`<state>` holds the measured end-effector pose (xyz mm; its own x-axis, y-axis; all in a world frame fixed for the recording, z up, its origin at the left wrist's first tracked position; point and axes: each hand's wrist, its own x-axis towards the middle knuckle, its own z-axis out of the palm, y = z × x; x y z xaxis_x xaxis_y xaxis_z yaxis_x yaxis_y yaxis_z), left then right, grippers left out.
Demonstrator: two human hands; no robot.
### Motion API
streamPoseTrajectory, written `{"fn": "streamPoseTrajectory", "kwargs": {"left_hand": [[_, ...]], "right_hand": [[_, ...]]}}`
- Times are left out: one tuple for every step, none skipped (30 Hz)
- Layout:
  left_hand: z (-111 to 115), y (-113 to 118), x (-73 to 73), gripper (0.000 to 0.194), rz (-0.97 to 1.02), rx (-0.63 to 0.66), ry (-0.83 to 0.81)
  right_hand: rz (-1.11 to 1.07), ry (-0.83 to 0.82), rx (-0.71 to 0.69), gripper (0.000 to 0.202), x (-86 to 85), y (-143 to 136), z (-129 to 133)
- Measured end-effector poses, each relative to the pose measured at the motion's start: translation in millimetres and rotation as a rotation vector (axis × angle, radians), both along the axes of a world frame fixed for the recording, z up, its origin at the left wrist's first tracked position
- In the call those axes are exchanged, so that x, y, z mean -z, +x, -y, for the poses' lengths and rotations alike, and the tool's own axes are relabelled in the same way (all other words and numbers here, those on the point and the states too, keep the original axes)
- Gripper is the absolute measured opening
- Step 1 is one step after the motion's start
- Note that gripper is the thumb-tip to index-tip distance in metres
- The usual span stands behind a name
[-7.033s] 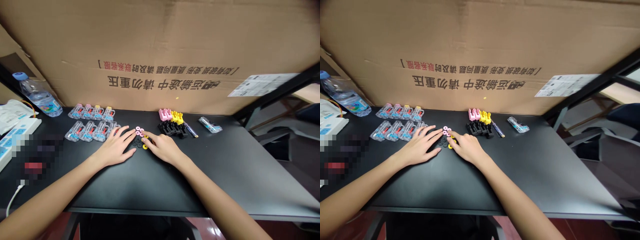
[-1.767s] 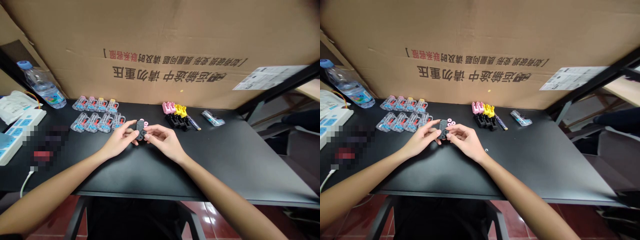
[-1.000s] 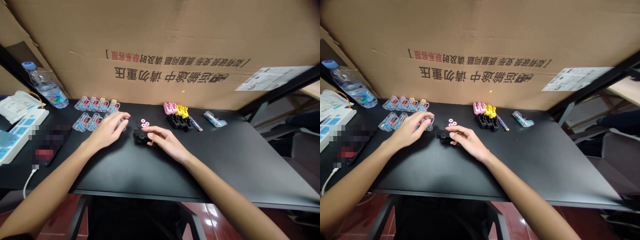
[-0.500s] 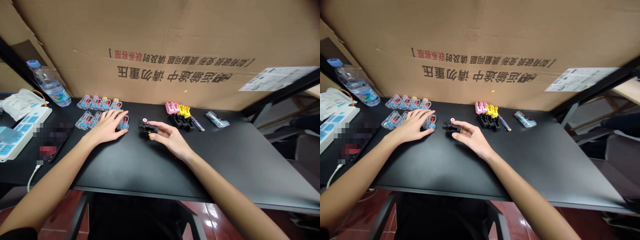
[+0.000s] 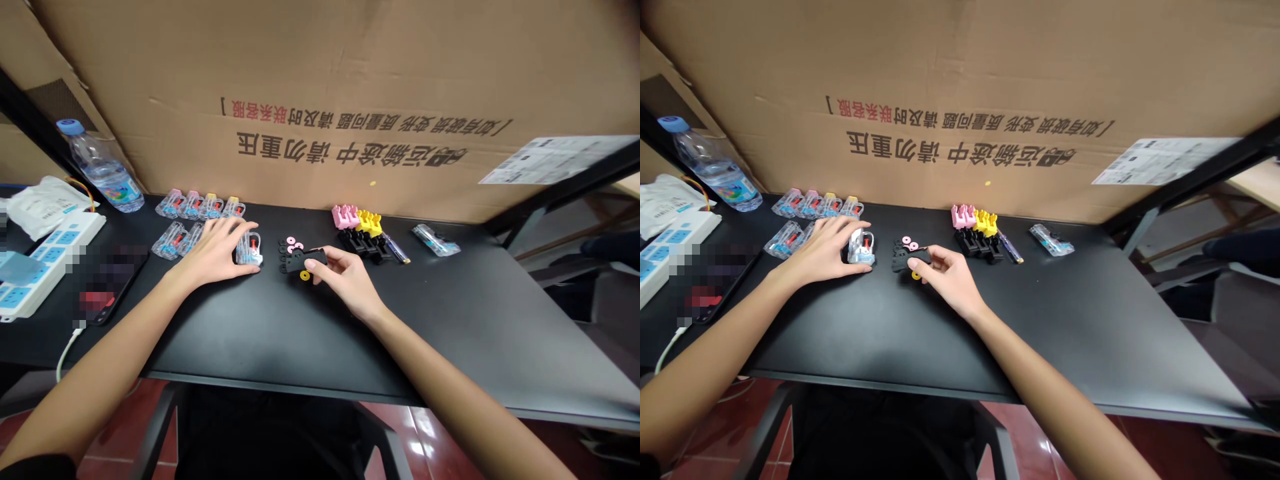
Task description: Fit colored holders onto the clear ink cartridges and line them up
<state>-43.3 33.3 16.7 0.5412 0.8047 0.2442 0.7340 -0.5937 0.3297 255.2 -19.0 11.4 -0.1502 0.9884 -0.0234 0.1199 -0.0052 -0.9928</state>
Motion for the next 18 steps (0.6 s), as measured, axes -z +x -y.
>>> {"fn": "streamPoseTrajectory", "kwargs": {"left_hand": [[0,1,-0.7,0.079,0.049,0.017,-0.004],[1,2,-0.9,0.079,0.111,0.036,-0.011],[2,4,-0.5,0.08,0.183,0.056,-0.024],[3,7,0.5,0.082,0.257,0.075,-0.045],[4,10,2.0,0.084,0.327,0.09,-0.075],[6,14,3.9,0.086,0.389,0.102,-0.109],[8,17,6.0,0.087,0.442,0.114,-0.151],[10,21,8.1,0.087,0.488,0.125,-0.192],[12,25,10.0,0.085,0.528,0.133,-0.226],[14,28,11.4,0.084,0.562,0.139,-0.259],[17,32,12.4,0.083,0.592,0.141,-0.292],[19,34,12.7,0.084,0.618,0.143,-0.33],[21,37,12.4,0.087,0.642,0.143,-0.374],[23,39,11.7,0.092,0.665,0.142,-0.421],[24,41,10.7,0.098,0.686,0.136,-0.465],[26,43,9.6,0.103,0.705,0.124,-0.505],[27,45,8.7,0.106,0.722,0.107,-0.538],[28,46,8.1,0.108,0.734,0.089,-0.567]], "right_hand": [[-0.03,-0.001,0.011,0.045,0.9,0,0],[-0.059,-0.007,0.016,0.045,2.0,0,0],[-0.085,-0.018,0.014,0.046,3.3,0,0],[-0.109,-0.029,0.01,0.046,4.6,0,0],[-0.13,-0.039,0.005,0.047,5.9,-1,-1],[-0.152,-0.048,-0.002,0.048,7.1,-2,-1],[-0.175,-0.056,-0.007,0.049,8.1,-3,-1],[-0.198,-0.063,-0.011,0.049,9.1,-5,-1],[-0.217,-0.069,-0.012,0.049,9.9,-6,-1],[-0.23,-0.07,-0.007,0.05,10.7,-7,-1],[-0.236,-0.069,0.004,0.05,11.3,-9,0],[-0.236,-0.065,0.017,0.049,11.9,-10,0],[-0.233,-0.057,0.029,0.048,12.3,-10,0],[-0.23,-0.051,0.037,0.047,12.6,-11,0],[-0.229,-0.049,0.04,0.047,12.7,-11,0],[-0.232,-0.051,0.04,0.046,12.6,-11,1],[-0.236,-0.055,0.039,0.047,12.5,-11,1],[-0.241,-0.062,0.037,0.047,12.3,-11,1]]}}
